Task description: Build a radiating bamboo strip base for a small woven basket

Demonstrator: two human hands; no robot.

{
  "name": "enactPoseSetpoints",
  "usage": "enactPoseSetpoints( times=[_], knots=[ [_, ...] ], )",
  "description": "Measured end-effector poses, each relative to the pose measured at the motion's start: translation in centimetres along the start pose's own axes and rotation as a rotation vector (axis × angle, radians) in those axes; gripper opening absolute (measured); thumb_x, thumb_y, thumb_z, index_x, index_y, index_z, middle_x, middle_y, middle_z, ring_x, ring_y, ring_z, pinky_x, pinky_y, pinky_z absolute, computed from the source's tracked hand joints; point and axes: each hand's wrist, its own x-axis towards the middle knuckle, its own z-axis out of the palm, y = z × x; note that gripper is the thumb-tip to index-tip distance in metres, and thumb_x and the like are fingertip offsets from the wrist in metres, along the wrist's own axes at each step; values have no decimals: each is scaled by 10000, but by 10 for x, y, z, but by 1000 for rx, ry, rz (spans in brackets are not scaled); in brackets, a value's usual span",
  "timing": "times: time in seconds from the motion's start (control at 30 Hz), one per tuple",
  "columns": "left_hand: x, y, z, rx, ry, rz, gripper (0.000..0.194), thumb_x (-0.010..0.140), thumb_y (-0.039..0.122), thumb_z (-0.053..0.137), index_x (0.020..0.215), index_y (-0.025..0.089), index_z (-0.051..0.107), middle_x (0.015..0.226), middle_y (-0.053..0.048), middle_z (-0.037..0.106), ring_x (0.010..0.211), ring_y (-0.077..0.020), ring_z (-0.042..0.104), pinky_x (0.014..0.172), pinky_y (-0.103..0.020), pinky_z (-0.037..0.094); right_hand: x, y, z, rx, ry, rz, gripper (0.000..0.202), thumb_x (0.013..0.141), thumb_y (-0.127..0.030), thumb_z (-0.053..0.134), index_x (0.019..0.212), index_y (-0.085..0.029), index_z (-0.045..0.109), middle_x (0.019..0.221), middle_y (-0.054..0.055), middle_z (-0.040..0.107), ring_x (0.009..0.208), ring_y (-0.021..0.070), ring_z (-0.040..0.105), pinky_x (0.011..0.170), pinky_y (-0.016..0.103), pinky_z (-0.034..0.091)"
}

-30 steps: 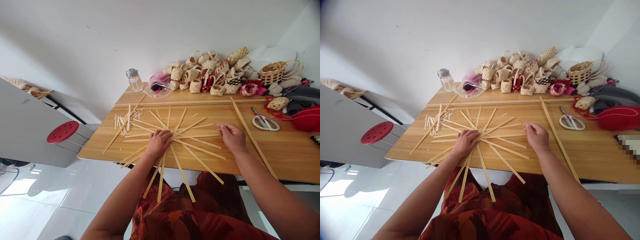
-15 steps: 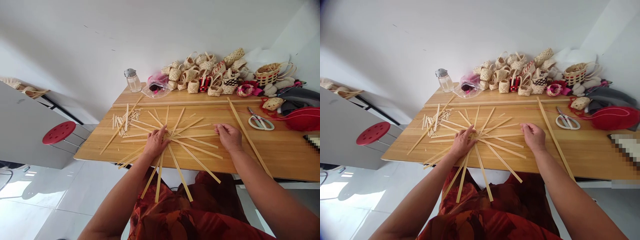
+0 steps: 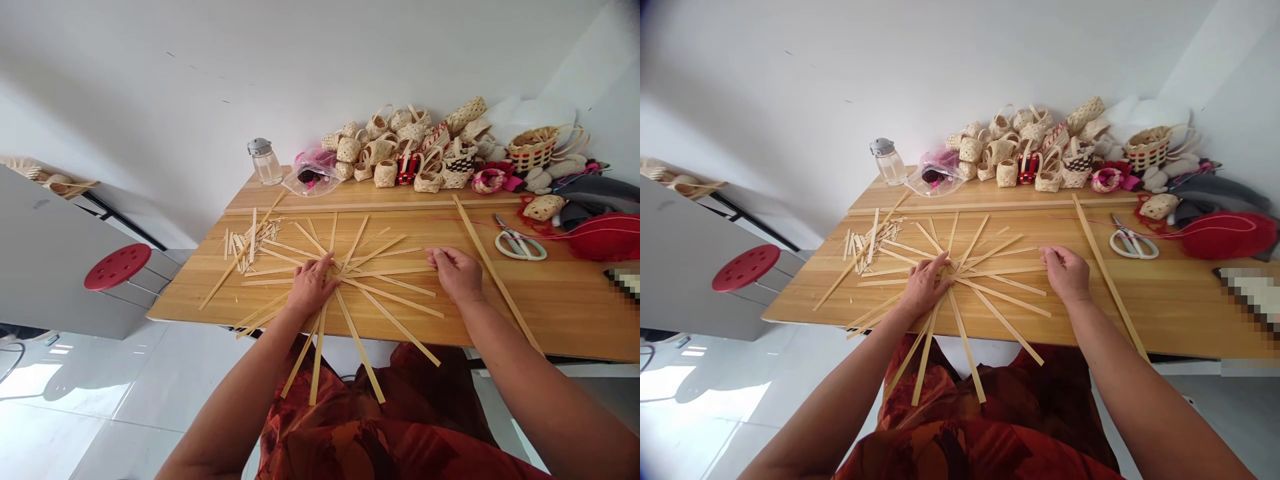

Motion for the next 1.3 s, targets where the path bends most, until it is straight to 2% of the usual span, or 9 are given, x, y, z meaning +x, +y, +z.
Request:
enactPoseSetpoints(
  times=[1.3],
  knots=[
    [0,1,0,31,-10,-5,594,947,424,603,1493,296,409,1343,-33,669,1265,-266,506,1022,-446,386,-1,0,-1,-11,-2,-10,292,875,-430,572,940,-233,779,793,35,752,783,223,709,796,356,536]
  ],
)
